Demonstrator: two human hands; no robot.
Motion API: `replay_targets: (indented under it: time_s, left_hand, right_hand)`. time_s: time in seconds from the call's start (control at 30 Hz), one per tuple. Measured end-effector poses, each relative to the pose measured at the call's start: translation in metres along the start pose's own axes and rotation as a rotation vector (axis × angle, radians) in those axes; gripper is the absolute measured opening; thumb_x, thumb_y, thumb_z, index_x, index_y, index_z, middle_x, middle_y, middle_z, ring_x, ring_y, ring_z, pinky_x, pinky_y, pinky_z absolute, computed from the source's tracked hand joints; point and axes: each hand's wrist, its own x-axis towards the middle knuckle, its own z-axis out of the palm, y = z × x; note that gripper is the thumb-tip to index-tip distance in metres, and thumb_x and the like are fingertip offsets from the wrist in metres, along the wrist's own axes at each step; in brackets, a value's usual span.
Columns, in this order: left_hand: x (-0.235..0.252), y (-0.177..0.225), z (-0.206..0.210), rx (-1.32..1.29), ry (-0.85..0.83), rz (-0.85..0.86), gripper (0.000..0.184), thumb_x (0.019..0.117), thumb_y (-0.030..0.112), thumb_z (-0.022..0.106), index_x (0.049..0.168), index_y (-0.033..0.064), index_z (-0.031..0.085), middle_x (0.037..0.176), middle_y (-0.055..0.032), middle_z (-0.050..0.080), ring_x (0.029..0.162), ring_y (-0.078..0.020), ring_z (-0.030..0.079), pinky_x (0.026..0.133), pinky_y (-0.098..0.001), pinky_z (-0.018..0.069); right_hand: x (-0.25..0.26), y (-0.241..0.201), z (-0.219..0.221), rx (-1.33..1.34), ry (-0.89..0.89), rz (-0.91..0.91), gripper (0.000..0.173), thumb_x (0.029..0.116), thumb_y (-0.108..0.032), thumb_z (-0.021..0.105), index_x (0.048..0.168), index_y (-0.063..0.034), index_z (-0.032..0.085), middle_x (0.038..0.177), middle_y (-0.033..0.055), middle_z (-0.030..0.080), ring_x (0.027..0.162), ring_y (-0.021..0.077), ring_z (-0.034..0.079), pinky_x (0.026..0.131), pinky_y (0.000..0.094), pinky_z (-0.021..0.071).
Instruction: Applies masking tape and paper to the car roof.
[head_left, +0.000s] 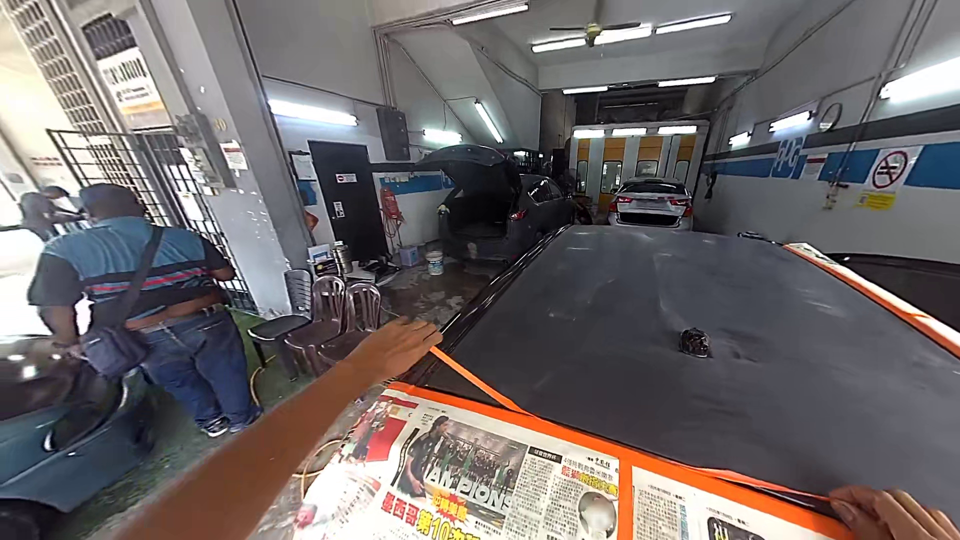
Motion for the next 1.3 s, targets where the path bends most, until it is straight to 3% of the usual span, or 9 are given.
replay_targets:
  time_s: [0.1,0.27,0.33,0.43,0.57,0.67,1.03,1.17,1.3]
  left_hand:
    - [0.031,-0.017,-0.037,0.095,0.158,0.145,0.022,0.0881,0.002,0.072,0.109,0.0115,0.072,0.106,-0.0067,0.071,0.101,-0.0268,0.069,0.084,-0.0468,0.0561]
    - [0.066,-0.013,-0.073,0.152,0.146,0.196,0.019,0.0918,0.005,0.068,0.109,0.0126,0.073,0.103,-0.0062,0.072,0.099,-0.027,0.069,0.084,-0.047,0.0549]
    - [0.068,-0.004,-0.131,0.131,-0.171,-0.014,0.031,0.1049,0.005,0.05,0.134,0.009,0.061,0.133,-0.0107,0.064,0.127,-0.0311,0.058,0.107,-0.0511,0.0446]
    - [0.058,-0.044,-0.213,0.073,-0.236,-0.195,0.039,0.1062,0.002,0.045,0.144,0.0025,0.053,0.144,-0.0183,0.057,0.136,-0.0375,0.051,0.115,-0.0549,0.0366]
    - [0.032,-0.128,-0.253,0.228,0.035,-0.158,0.041,0.0846,-0.005,0.072,0.123,0.0085,0.068,0.116,-0.0128,0.069,0.11,-0.0367,0.066,0.086,-0.056,0.0541]
    - [0.01,-0.111,-0.279,0.15,0.122,-0.149,0.023,0.0951,-0.001,0.061,0.112,0.0097,0.072,0.11,-0.0107,0.068,0.106,-0.0339,0.067,0.08,-0.0553,0.0558]
    - [-0.02,-0.002,-0.222,-0.059,0.228,0.127,0.018,0.0983,0.016,0.056,0.103,0.0117,0.073,0.104,-0.0049,0.064,0.098,-0.0235,0.065,0.077,-0.0413,0.0578]
    - [-0.033,0.025,-0.227,-0.123,0.379,0.185,0.021,0.096,0.02,0.053,0.096,0.0139,0.073,0.092,0.0004,0.062,0.087,-0.0186,0.064,0.067,-0.0383,0.0568]
    - [-0.042,0.055,-0.217,-0.158,0.393,0.229,0.023,0.0978,0.028,0.052,0.092,0.019,0.073,0.09,0.0037,0.06,0.087,-0.0147,0.063,0.068,-0.0348,0.0566]
  right_hand:
    - [0.001,0.002,0.002,0.035,0.023,-0.03,0.037,0.1064,-0.037,0.049,0.111,-0.008,0.072,0.108,0.0188,0.069,0.108,0.0411,0.063,0.091,0.0581,0.0484]
    - [0.001,0.003,0.005,0.05,0.057,-0.048,0.036,0.1056,-0.038,0.051,0.11,-0.0097,0.073,0.106,0.0172,0.069,0.106,0.0409,0.063,0.087,0.0585,0.0489]
    - [0.001,0.003,0.004,0.047,0.053,-0.057,0.036,0.1059,-0.037,0.051,0.11,-0.0096,0.073,0.107,0.0171,0.069,0.107,0.0412,0.063,0.087,0.0586,0.0488]
    - [0.004,0.003,0.004,0.056,0.069,-0.062,0.033,0.1055,-0.034,0.052,0.109,-0.0094,0.074,0.106,0.0167,0.07,0.105,0.0404,0.064,0.086,0.0581,0.049]
    - [0.004,0.007,0.009,0.1,0.089,-0.083,0.031,0.1044,-0.032,0.055,0.107,-0.0084,0.074,0.102,0.0171,0.07,0.102,0.0412,0.064,0.085,0.058,0.0491]
    - [0.005,0.006,0.007,0.122,0.094,-0.077,0.031,0.1038,-0.033,0.056,0.107,-0.0084,0.075,0.103,0.0171,0.07,0.103,0.041,0.063,0.086,0.0573,0.0487]
    - [0.005,0.023,0.011,0.224,0.182,-0.106,0.036,0.0952,-0.034,0.061,0.123,-0.0153,0.074,0.1,0.0129,0.07,0.096,0.0334,0.064,0.085,0.0535,0.0498]
    - [0.009,0.021,0.009,0.115,0.14,-0.179,0.033,0.0932,-0.044,0.064,0.115,-0.0233,0.078,0.118,0.0132,0.067,0.106,0.0392,0.063,0.082,0.0616,0.0508]
    - [0.014,0.009,0.001,-0.035,0.118,-0.264,0.024,0.0988,-0.037,0.062,0.101,-0.0182,0.078,0.102,0.0078,0.074,0.098,0.0368,0.069,0.072,0.0589,0.0551]
